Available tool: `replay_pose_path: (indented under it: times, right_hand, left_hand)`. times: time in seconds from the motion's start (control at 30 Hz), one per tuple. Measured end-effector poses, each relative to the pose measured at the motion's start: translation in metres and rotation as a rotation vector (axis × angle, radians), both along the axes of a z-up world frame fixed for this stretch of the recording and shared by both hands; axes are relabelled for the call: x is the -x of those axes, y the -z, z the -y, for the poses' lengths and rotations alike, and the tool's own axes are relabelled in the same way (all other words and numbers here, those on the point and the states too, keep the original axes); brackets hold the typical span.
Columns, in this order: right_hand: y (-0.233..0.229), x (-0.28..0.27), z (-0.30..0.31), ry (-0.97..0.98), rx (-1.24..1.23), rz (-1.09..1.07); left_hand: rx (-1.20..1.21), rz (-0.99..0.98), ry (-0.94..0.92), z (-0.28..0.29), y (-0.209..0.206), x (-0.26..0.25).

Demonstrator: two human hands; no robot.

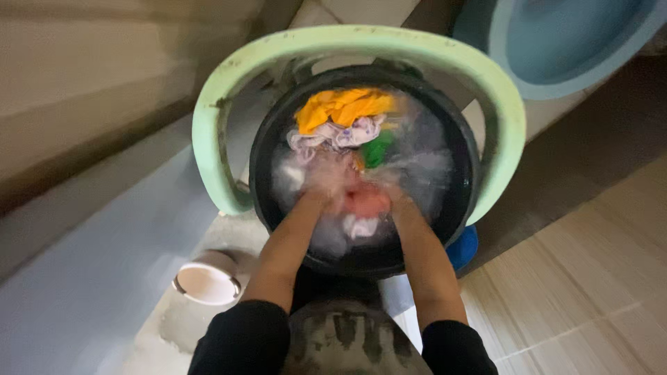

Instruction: The person hand washes a load of clothes in a green basin using a blue scoop to add water from a nearby drum. They agitate the clothes, rinse them, and wring out individual items before placing them into a black laundry basket.

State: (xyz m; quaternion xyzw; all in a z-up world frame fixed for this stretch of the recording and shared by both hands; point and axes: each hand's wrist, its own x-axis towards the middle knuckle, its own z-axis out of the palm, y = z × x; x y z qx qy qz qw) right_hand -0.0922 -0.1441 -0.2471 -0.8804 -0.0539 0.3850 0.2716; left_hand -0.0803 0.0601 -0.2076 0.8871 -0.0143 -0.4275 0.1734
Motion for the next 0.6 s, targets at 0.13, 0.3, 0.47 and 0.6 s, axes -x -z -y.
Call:
replay_pose_path:
  times: [0.13, 0.3, 0.47, 0.6]
  right_hand:
    - [0.011, -0.012, 0.012, 0.118, -0.050, 0.067]
    - [0.001, -0.027, 0.044, 0.365, -0.270, 0.228]
    - [-0.074, -0.004, 0.075, 0.548, -0.645, -0.125]
    - [-0.157, 0.011, 0.067, -0.015, -0.484, -0.056]
  left_hand:
    - [0.036, 0.042, -0.070, 0.005, 0.028, -0.007]
    - [0.026, 0.153, -0.088, 0.001, 0.008, -0.019]
    - [-0.062, 0.259, -0.030, -0.005, -0.067, 0.012]
    - [0.104, 0.239, 0.131, -0.014, -0.133, 0.063]
